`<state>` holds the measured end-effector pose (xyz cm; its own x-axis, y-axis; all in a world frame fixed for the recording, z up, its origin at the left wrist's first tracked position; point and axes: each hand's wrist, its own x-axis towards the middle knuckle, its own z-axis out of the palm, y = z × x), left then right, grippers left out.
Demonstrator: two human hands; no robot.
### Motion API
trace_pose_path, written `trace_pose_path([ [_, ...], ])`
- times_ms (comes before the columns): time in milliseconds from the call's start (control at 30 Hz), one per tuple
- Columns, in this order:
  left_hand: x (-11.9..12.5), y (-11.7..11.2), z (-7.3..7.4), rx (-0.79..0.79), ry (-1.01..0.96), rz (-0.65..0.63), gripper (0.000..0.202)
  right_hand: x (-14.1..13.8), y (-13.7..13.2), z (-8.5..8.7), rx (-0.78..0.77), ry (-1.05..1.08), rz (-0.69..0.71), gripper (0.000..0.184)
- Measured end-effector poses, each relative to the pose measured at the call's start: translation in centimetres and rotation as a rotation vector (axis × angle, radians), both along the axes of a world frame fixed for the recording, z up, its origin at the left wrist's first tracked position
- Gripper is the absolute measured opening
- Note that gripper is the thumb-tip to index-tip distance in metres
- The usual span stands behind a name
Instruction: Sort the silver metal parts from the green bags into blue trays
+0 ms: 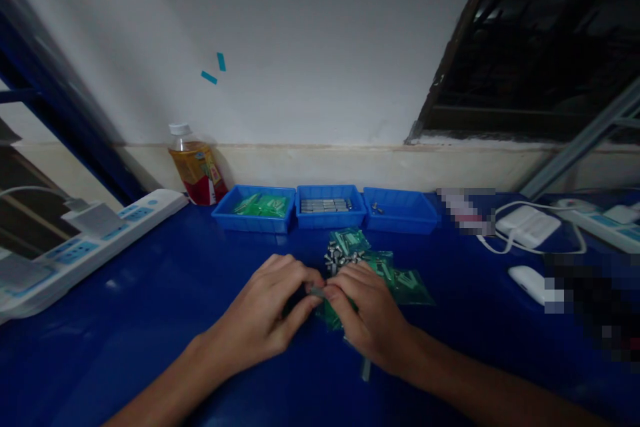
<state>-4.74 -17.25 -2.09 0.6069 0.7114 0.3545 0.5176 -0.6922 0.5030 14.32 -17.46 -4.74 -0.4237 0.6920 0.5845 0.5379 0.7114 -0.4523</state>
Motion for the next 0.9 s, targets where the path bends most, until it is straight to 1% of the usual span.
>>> trace_pose_path([
  [100,0.2,0.1,0.0,-0.001,-0.015,0.075,0.013,0.0,-0.2,0.1,0.041,-0.034,-0.024,0.018],
  [167,0.4,0.2,0.0,-0.01,-0.004,0.104,0.021,-0.1,-0.4,0.2,0.103,-0.05,-0.032,0.021],
  [200,0.5,0.2,0.0,-0.014,0.009,0.112,0.025,-0.2,-0.4,0.3,0.134,-0.064,-0.032,0.019],
  [267,0.6,0.3,0.1,-0.025,0.059,0.119,0.033,-0.1,-0.4,0.6,0.189,-0.114,-0.023,0.013],
  [333,0.2,0.5,0.5,-0.051,0.162,0.125,0.04,0.3,0.4,1.3,0.223,-0.202,-0.005,0.013],
  [400,-0.9,0.7,1.0,-0.116,0.308,0.126,0.042,1.3,2.0,2.5,0.227,-0.297,-0.01,0.016],
  [433,-1.6,0.8,1.3,-0.164,0.383,0.135,0.039,2.0,3.2,3.1,0.209,-0.34,-0.032,0.017],
  [467,-2.4,0.9,1.6,-0.223,0.444,0.149,0.036,2.6,4.7,3.8,0.18,-0.343,-0.094,0.019],
  [533,-4.0,1.0,1.9,-0.328,0.526,0.197,0.039,3.8,7.8,5.1,0.106,-0.367,-0.269,0.026],
  [567,-4.5,0.9,2.0,-0.364,0.548,0.218,0.042,4.2,9.4,5.7,0.069,-0.429,-0.329,0.03],
  [633,-5.2,0.9,1.9,-0.396,0.566,0.231,0.04,4.3,12.3,6.5,-0.059,-0.628,-0.379,0.033],
  [700,-5.1,0.9,1.7,-0.393,0.55,0.21,0.033,3.7,14.5,6.8,-0.192,-0.79,-0.341,0.029],
  [767,-4.6,1.1,1.3,-0.386,0.502,0.178,0.03,2.7,16.1,6.6,-0.263,-0.865,-0.287,0.021],
  [833,-4.1,1.5,0.9,-0.376,0.423,0.159,0.029,1.8,17.1,6.4,-0.277,-0.892,-0.255,0.014],
  [900,-3.8,1.8,0.7,-0.334,0.327,0.168,0.025,1.2,17.6,6.3,-0.26,-0.901,-0.243,0.012],
])
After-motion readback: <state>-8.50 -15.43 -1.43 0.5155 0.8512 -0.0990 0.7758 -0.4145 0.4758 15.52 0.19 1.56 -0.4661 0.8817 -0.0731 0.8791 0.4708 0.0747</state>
